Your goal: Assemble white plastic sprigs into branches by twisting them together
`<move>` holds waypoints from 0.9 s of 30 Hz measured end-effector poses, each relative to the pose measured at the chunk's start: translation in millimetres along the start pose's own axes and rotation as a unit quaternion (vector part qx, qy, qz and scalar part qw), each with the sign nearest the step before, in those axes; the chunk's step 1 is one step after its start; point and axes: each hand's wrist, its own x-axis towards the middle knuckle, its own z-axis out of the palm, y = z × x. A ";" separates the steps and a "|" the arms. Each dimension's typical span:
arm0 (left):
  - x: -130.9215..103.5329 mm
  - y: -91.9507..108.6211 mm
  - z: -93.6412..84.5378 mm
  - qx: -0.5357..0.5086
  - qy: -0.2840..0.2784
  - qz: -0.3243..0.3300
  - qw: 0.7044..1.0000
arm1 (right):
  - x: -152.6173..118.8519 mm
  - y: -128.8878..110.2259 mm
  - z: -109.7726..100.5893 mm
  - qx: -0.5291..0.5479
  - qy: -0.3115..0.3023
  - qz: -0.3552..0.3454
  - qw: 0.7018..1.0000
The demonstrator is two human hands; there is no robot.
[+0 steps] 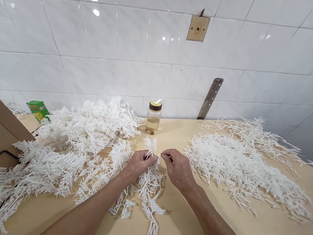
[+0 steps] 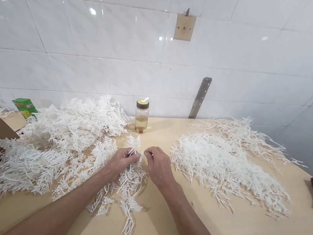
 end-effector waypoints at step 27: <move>-3.1 -5.1 5.6 0.045 0.044 0.041 0.997 | 11.3 -11.2 -12.4 0.063 -0.131 0.108 0.983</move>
